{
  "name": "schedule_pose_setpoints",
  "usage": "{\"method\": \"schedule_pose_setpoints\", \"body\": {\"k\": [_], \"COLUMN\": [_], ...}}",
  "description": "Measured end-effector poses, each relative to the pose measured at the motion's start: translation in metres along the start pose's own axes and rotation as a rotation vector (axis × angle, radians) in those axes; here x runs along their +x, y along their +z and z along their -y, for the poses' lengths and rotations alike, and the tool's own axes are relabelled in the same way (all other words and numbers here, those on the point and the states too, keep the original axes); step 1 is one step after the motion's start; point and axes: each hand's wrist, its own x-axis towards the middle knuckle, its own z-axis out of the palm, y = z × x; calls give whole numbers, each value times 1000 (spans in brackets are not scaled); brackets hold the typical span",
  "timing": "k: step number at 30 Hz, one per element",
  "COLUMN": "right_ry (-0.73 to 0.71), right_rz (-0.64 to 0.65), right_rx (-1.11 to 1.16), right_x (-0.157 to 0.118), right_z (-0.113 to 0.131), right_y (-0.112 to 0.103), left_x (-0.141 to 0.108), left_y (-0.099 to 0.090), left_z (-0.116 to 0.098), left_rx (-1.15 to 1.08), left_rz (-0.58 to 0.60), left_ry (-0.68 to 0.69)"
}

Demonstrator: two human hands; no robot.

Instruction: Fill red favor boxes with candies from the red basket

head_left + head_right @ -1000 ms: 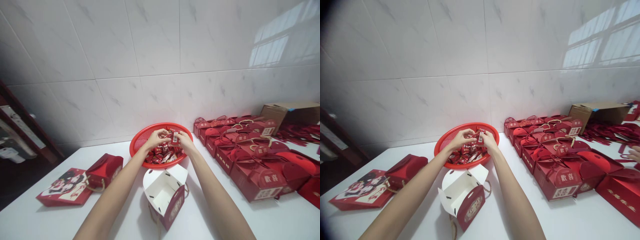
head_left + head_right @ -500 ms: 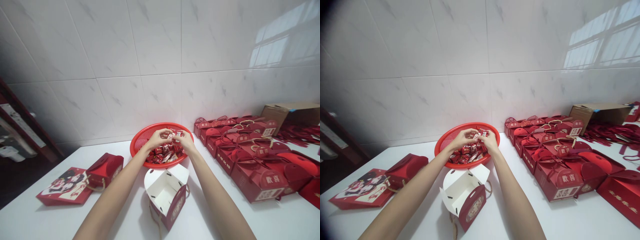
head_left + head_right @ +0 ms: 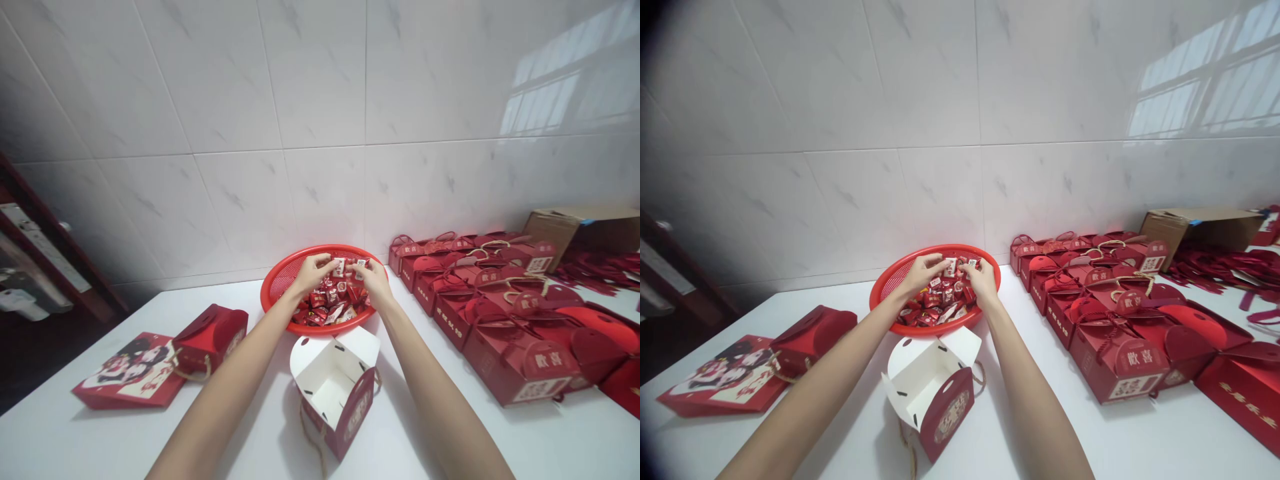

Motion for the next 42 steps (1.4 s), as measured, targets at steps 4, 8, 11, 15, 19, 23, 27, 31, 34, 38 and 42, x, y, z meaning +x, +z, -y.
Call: {"method": "schedule_pose_setpoints", "body": {"k": [4,8,11,15,19,23,27,31,34,38,42], "right_ry": [2,-8,-8,-17,-27,-33,-38,-47,-53,-66,-90], "right_rz": [26,94,127,128,139,162,171,174,177,164,113], "right_rx": [13,4,-13,-28,-42,-44,-31,-16,-16,-36,-48], "right_x": [0,-4,-5,-5,-6,-6,-4,-3,-3,-4,-4], "right_z": [3,7,8,6,4,2,-1,-3,-2,-1,-1], "right_y": [-1,-2,-2,-3,-2,-2,-1,0,-1,-1,-2], "left_x": [3,3,1,-2,-3,-1,0,0,-1,1,2], "left_y": [-2,0,1,0,1,2,0,0,0,0,-1], "left_z": [5,3,0,-5,-6,-3,0,-1,-2,1,5], "left_rx": [4,-35,-41,-65,-98,-79,-73,-96,-109,-91,-50], "left_rz": [-92,-71,-31,6,36,60,72,79,90,74,33], "left_ry": [1,-24,-40,-77,-136,-153,-148,-155,-158,-149,-126]}}
